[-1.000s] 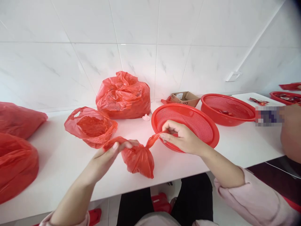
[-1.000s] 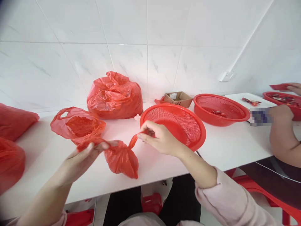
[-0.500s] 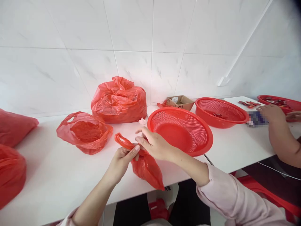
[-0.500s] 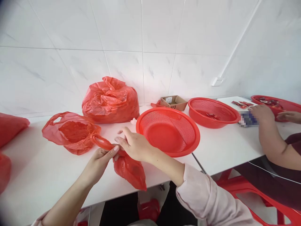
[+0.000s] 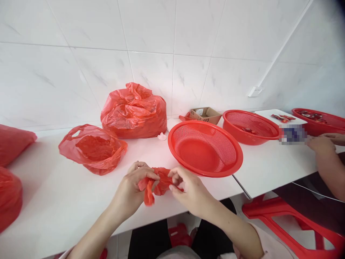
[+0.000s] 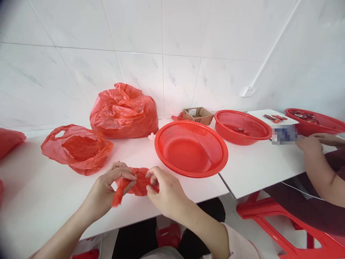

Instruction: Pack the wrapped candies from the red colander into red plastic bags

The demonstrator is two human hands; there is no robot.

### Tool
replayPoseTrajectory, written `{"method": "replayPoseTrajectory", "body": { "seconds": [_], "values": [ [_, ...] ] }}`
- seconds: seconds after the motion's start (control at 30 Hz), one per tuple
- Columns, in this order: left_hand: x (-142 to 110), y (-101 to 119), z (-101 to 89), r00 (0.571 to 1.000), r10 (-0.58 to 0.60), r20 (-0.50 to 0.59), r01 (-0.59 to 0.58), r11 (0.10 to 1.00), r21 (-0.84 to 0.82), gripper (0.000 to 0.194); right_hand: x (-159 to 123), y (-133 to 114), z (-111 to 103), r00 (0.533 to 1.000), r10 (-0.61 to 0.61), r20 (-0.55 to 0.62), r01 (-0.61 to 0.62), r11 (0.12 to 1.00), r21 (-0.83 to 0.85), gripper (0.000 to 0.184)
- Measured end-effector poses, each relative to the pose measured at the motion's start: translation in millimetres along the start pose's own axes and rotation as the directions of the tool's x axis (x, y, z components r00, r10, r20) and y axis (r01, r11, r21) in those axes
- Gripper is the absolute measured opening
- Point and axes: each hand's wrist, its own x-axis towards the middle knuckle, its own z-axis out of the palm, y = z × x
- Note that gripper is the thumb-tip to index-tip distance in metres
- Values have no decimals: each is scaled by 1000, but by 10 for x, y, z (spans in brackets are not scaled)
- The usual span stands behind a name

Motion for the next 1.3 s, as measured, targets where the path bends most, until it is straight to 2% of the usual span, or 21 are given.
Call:
{"method": "replayPoseTrajectory", "body": {
  "seconds": [0.07, 0.13, 0.2, 0.27, 0.33, 0.4, 0.47, 0.53, 0.63, 0.73, 0.83, 0.9, 0.93, 1.0, 1.07, 1.13, 1.2, 1.3],
  "values": [
    [3, 5, -10, 985, 171, 26, -173, 973, 151, 9, 113, 14, -3, 991, -120, -58, 117, 992, -55, 27],
    [12, 27, -8, 967, 249, 54, -254, 948, 189, 9, 241, 13, 13, 980, -196, -39, 196, 981, 3, 36],
    [13, 43, 10, 971, 239, 35, -241, 959, 148, 9, 322, 15, 92, 982, -183, 35, 178, 976, 128, 41],
    [0, 22, 49, 977, 209, -41, -202, 971, 124, 12, 327, 24, 243, 991, -124, 53, 111, 972, 207, 37],
    [-29, -48, 108, 964, 206, -170, -179, 971, 159, 15, 267, 33, 431, 994, -108, -25, 111, 978, 175, 30],
    [-72, -140, 174, 942, 185, -282, -129, 970, 206, 18, 183, 33, 584, 978, -185, -97, 192, 979, 73, 26],
    [-120, -213, 222, 930, 136, -342, -68, 977, 204, 20, 122, 26, 638, 967, -232, -107, 236, 971, 32, 26],
    [-161, -238, 235, 923, 111, -368, -52, 985, 167, 18, 112, 19, 580, 986, -156, -53, 162, 977, 138, 26],
    [-187, -193, 197, 923, 136, -359, -78, 982, 172, 7, 182, 22, 393, 997, 36, 66, -57, 932, 359, 21],
    [-170, -125, 135, 938, 188, -290, -116, 962, 246, 4, 273, 32, 259, 990, 93, 105, -128, 907, 400, 24],
    [-133, -89, 64, 941, 256, -222, -187, 938, 291, 6, 312, 15, 205, 990, 75, 118, -113, 929, 353, 17],
    [-106, -85, 0, 948, 279, -157, -225, 929, 293, 7, 304, -13, 183, 994, 26, 105, -55, 958, 283, 11],
    [-93, -88, -37, 951, 282, -129, -235, 927, 293, 8, 291, -30, 173, 997, -25, 75, 9, 979, 206, 8],
    [-75, -106, -118, 957, 270, -105, -228, 926, 301, 8, 249, -60, 159, 986, -167, 7, 167, 984, -58, 9],
    [-66, -138, -194, 959, 251, -134, -196, 924, 328, 8, 190, -77, 161, 955, -296, 10, 280, 893, -353, 14],
    [-66, -171, -249, 958, 230, -170, -160, 924, 347, 7, 122, -73, 183, 938, -337, 82, 329, 790, -517, 17],
    [-71, -182, -289, 965, 192, -181, -124, 935, 332, 7, 59, -54, 217, 938, -321, 132, 340, 767, -544, 18],
    [-116, -113, -396, 991, 65, -117, -41, 979, 199, 7, -9, -46, 256, 953, -286, 100, 300, 851, -431, 15]
  ]
}}
